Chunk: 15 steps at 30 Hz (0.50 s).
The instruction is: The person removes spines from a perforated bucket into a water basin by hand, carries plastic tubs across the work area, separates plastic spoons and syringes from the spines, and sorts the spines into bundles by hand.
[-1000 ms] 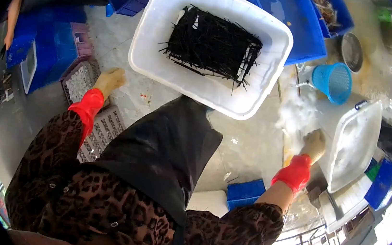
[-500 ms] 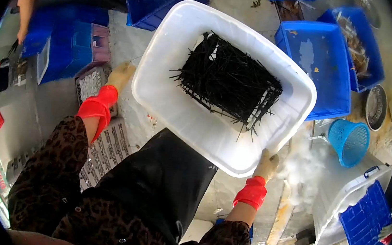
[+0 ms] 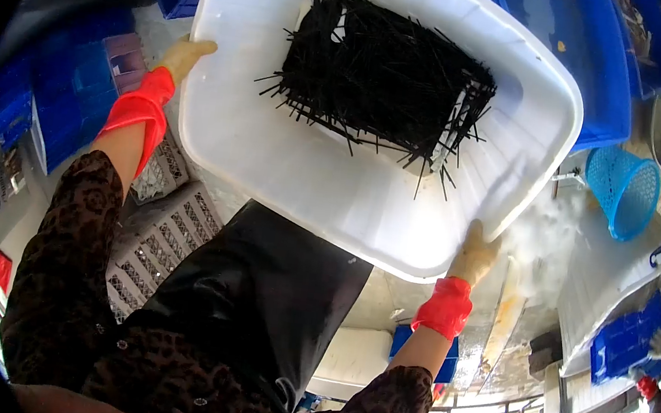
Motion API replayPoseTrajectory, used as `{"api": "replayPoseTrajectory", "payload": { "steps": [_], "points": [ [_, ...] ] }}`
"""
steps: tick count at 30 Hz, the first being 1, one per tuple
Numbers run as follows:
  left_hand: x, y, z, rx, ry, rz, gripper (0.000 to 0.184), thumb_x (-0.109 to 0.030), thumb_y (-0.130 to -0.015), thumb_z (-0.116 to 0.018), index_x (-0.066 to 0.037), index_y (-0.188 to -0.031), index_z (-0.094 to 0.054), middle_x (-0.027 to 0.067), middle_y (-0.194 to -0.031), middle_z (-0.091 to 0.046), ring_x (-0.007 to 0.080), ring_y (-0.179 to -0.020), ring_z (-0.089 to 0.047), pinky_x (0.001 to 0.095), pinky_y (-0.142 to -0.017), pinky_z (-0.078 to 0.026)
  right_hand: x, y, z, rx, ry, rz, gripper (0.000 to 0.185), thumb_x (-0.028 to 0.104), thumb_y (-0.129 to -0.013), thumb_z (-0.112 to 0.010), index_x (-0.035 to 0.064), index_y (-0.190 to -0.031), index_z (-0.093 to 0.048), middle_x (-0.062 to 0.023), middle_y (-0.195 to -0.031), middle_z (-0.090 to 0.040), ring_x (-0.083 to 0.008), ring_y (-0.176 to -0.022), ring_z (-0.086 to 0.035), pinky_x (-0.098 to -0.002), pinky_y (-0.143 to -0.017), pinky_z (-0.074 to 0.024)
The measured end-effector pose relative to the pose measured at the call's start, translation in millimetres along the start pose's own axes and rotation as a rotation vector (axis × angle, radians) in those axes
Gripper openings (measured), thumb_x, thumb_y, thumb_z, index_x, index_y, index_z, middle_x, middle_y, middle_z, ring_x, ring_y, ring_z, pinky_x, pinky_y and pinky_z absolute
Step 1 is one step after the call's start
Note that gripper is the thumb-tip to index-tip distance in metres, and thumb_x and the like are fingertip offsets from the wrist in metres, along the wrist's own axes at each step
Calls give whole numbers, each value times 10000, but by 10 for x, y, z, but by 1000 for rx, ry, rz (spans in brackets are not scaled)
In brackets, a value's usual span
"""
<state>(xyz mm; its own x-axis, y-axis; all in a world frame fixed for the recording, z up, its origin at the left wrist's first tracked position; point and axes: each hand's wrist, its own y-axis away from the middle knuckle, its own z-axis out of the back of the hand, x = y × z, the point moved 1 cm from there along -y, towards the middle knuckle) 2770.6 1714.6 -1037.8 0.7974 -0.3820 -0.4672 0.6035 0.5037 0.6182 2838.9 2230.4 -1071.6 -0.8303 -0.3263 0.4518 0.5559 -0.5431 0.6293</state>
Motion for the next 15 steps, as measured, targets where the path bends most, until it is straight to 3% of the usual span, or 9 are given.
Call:
{"api": "replayPoseTrajectory", "payload": {
  "steps": [2, 5, 8, 10, 12, 14, 15],
  "points": [
    [78, -59, 44, -2, 42, -30, 388, -181, -709, -592, 21, -1033, -526, 125, -905, -588, 196, -769, -571, 292, -683, -458, -21, -23, -25, -3, -5, -2, 527, 288, -704, -541, -60, -1090, -452, -166, -973, -560, -260, -853, -537, -321, -773, -401],
    [-9, -16, 128, -72, -212, 19, 352, -146, -708, -580, 22, -1015, -538, 120, -890, -592, 192, -756, -572, 291, -674, -460, -40, -46, 27, -7, 61, -5, 528, 303, -712, -551, -66, -1077, -455, -193, -980, -552, -283, -877, -534, -324, -784, -397],
    [-163, 265, -94, -99, -82, 18, 326, -181, -691, -601, 43, -927, -575, 118, -830, -598, 216, -727, -564, 296, -653, -448, -101, -228, 166, 59, 127, 50, 552, 359, -707, -551, -66, -1050, -469, -208, -953, -557, -315, -837, -540, -346, -748, -413],
    [-294, 575, -60, -29, 184, 21, 339, -159, -679, -613, 39, -950, -566, 110, -826, -594, 209, -714, -560, 297, -646, -448, -32, -196, 215, 39, 71, -30, 531, 337, -686, -570, -69, -1020, -492, -181, -908, -576, -283, -784, -549, -339, -714, -424],
    [-345, 798, 68, -49, 106, 28, 354, -120, -689, -588, 51, -995, -535, 118, -844, -598, 199, -688, -572, 293, -634, -464, -16, -165, 257, 76, 92, 8, 510, 323, -674, -579, -62, -1002, -509, -167, -888, -581, -261, -770, -548, -330, -707, -424],
    [-211, 670, 140, -15, 193, -39, 363, -107, -684, -588, 59, -1000, -524, 118, -844, -594, 201, -690, -570, 289, -643, -463, 104, -276, 383, 81, 105, 55, 448, 284, -648, -594, -47, -946, -547, -142, -838, -587, -216, -741, -539, -309, -686, -417],
    [-399, 860, 155, -33, 288, 36, 365, -100, -687, -582, 58, -1011, -518, 121, -856, -590, 201, -703, -568, 286, -655, -460, 178, -306, 421, 99, 79, 27, 448, 282, -648, -591, -49, -947, -544, -147, -826, -587, -216, -725, -537, -309, -671, -416]
  ]
}}
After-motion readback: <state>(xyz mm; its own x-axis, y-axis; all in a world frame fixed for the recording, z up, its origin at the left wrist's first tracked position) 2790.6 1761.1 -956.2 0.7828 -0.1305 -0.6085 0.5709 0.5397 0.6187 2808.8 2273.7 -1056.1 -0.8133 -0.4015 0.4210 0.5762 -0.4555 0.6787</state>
